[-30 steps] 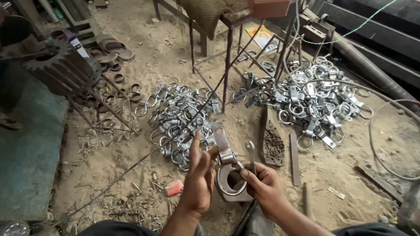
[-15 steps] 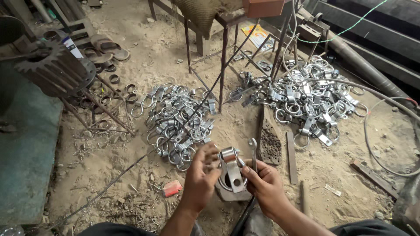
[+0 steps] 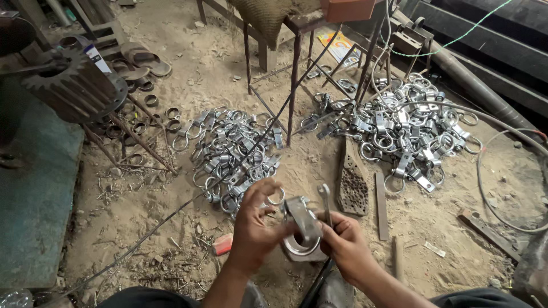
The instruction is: The person sits on the floor and assembles metal parts by inserting a bolt into a metal ring and bracket, then tightening it with a wrench. They repeat this process with multiple parts, placing finished assemblies into a pile.
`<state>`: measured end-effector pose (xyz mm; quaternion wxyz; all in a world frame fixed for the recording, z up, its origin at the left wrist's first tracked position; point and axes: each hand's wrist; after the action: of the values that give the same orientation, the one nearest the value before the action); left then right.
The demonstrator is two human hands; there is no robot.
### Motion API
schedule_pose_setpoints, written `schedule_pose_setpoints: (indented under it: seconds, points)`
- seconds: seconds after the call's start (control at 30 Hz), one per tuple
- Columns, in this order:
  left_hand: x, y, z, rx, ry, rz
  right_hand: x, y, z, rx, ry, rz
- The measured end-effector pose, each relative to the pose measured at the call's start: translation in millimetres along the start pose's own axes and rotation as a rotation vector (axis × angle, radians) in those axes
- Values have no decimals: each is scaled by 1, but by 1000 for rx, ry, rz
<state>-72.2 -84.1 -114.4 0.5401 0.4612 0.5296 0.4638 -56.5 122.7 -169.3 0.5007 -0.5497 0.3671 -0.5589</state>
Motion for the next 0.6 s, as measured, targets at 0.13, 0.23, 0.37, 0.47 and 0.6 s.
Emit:
schedule_pose_setpoints:
  seconds: [0.13, 0.23, 0.37, 0.47, 0.6]
  points:
    - [-2, -9, -13, -283, 241, 281, 3, 0, 9, -18, -82, 235]
    - [-8, -18, -16, -191, 369, 88, 9, 8, 10, -133, -115, 83]
    - [-8, -23, -10, 168, 74, -113, 7, 13, 8, -107, -80, 104]
    - [-2, -21, -3, -173, -125, -31, 2, 10, 5, -112, -19, 161]
    - [3, -13, -1, -88, -173, 111, -1, 8, 2, -102, 53, 10]
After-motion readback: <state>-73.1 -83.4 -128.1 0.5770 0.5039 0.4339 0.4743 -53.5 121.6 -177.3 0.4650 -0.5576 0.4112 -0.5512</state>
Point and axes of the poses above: each hand's wrist, its own z-axis away from the middle knuckle, its own x-axis out of the palm, y = z × x, and after that the axes turned 6 degrees about -x, right-handed
